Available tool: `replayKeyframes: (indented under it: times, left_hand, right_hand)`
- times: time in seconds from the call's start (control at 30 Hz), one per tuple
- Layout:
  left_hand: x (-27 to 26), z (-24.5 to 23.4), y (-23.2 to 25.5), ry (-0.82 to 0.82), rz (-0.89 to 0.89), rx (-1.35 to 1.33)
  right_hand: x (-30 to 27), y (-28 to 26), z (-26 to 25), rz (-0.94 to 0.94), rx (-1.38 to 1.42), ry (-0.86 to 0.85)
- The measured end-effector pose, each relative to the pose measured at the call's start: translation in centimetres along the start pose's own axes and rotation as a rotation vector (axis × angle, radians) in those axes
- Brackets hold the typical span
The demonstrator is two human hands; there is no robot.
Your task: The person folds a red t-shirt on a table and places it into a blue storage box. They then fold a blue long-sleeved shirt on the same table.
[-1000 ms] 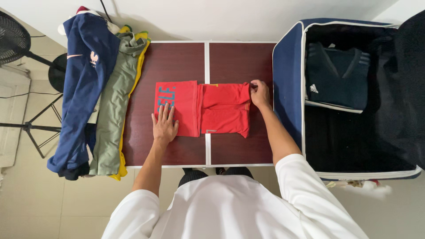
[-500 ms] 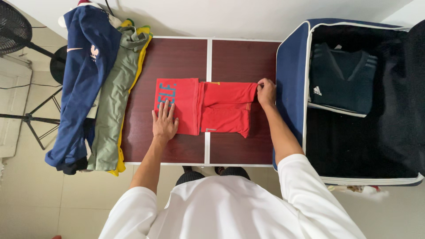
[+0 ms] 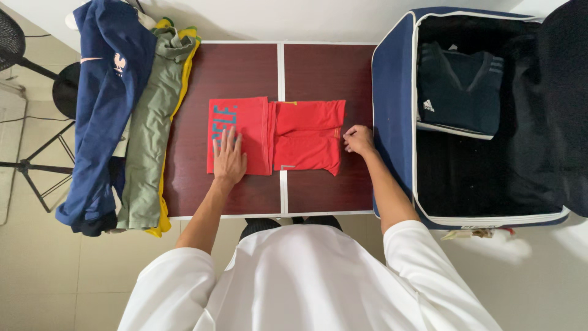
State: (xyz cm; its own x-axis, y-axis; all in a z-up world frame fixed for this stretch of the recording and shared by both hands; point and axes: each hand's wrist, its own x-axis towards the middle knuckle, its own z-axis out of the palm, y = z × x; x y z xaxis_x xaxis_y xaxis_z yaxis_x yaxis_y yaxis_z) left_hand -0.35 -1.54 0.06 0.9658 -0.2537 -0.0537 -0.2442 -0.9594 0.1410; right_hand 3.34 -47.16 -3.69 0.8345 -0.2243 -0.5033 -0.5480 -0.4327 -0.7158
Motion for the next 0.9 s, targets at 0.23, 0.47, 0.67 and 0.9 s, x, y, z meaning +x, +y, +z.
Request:
replayKeyframes:
  times: [0.23, 0.47, 0.67, 0.9]
  left_hand:
    - [-1.4, 0.7, 1.7, -0.052, 0.07, -0.096]
    - [-1.1, 1.3, 1.3, -0.096, 0.073, -0.102]
    - [-1.3, 1.3, 1.0, -0.097, 0.089, -0.107]
    - [-1.6, 1.0, 1.0, -0.093, 0.107, -0.1]
  right_hand:
    - [-3.8, -0.7, 0.3, 0.149, -0.006, -0.256]
    - [-4.8, -0.9, 1.4, 0.22, 0.055, -0.23]
    - [-4.7, 0.7, 2.3, -0.086, -0.277, 0.099]
    - [-7.0, 2.3, 2.0, -0.124, -0.434, 0.289]
